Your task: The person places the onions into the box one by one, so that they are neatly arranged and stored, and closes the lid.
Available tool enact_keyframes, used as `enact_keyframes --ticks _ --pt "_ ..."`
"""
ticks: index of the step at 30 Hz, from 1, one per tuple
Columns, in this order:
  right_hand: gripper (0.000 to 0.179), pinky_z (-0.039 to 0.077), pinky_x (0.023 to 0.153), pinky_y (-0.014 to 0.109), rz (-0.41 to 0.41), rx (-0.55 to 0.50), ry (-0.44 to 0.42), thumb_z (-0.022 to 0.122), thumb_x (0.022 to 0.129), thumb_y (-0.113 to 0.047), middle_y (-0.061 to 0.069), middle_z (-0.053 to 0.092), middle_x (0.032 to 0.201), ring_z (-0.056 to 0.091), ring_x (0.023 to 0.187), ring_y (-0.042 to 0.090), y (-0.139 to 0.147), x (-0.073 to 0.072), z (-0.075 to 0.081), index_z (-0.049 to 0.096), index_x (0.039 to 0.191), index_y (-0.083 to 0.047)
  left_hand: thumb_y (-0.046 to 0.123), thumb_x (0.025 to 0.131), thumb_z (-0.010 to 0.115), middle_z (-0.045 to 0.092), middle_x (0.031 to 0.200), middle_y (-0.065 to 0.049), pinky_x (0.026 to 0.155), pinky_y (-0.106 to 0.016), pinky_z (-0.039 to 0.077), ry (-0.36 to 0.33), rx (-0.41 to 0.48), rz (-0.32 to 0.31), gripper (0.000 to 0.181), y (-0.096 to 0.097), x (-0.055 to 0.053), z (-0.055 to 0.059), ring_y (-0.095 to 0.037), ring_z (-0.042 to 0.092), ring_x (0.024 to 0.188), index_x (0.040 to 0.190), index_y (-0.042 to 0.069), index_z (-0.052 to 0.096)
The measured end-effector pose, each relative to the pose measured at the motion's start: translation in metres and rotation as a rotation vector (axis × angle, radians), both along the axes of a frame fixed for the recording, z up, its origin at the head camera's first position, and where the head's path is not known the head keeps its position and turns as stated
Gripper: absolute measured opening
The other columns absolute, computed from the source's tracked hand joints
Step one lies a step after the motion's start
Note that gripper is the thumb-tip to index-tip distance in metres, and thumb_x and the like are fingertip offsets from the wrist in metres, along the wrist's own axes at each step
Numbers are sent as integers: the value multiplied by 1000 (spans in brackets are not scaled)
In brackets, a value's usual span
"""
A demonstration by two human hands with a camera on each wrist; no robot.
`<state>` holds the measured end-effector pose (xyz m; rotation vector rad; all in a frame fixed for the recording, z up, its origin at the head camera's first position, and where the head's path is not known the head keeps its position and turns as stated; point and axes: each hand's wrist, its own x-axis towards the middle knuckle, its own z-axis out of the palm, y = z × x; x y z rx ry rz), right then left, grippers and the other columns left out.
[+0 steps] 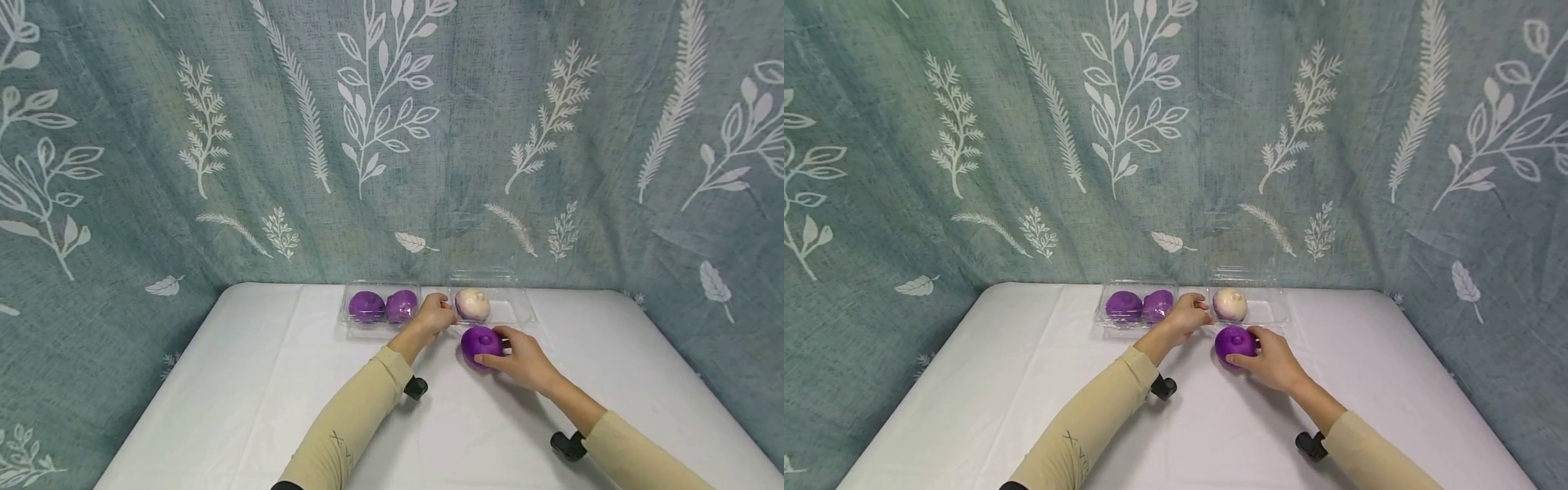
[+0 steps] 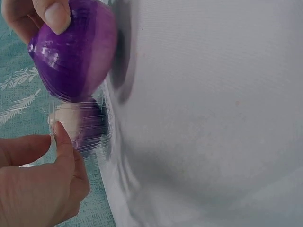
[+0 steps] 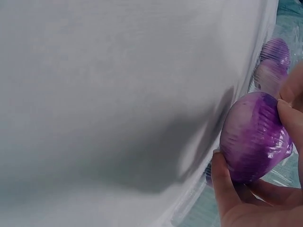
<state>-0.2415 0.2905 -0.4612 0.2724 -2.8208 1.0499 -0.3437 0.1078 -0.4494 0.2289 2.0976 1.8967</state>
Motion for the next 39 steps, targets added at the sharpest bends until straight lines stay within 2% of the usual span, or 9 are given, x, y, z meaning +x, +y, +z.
enact_keyframes --ticks 7,19,28,34,39 --pt "70 62 83 44 -1 -7 30 84 86 -34 28 65 125 67 107 39 9 5 15 57 133 10 -20 81 58 54 125 -23 89 -29 50 6 19 1 67 -1 -1 1 -20 58 93 146 -17 38" --pt "69 64 81 46 -23 21 80 82 89 -31 31 62 126 67 107 43 32 -5 37 54 135 11 -20 85 52 52 125 -25 81 -24 49 -1 32 -14 64 -2 -2 2 -26 66 95 147 -18 35" --pt "65 64 77 43 -51 51 119 83 89 -28 32 62 120 68 98 39 42 -18 39 55 132 12 -20 86 52 53 123 -23 83 -25 52 -8 33 -11 63 -1 -2 -4 -28 67 97 146 -17 36" --pt "68 63 80 49 -66 51 115 82 90 -30 34 62 123 68 102 43 45 -29 40 54 134 13 -20 86 51 52 124 -23 81 -24 48 -12 30 -8 62 0 0 -4 -29 67 98 147 -17 36" --pt "72 61 85 53 -92 82 100 81 90 -32 36 60 126 66 105 45 47 -40 40 51 138 14 -20 86 52 52 124 -23 82 -24 50 -14 31 -8 62 0 0 -2 -27 66 96 146 -17 36"
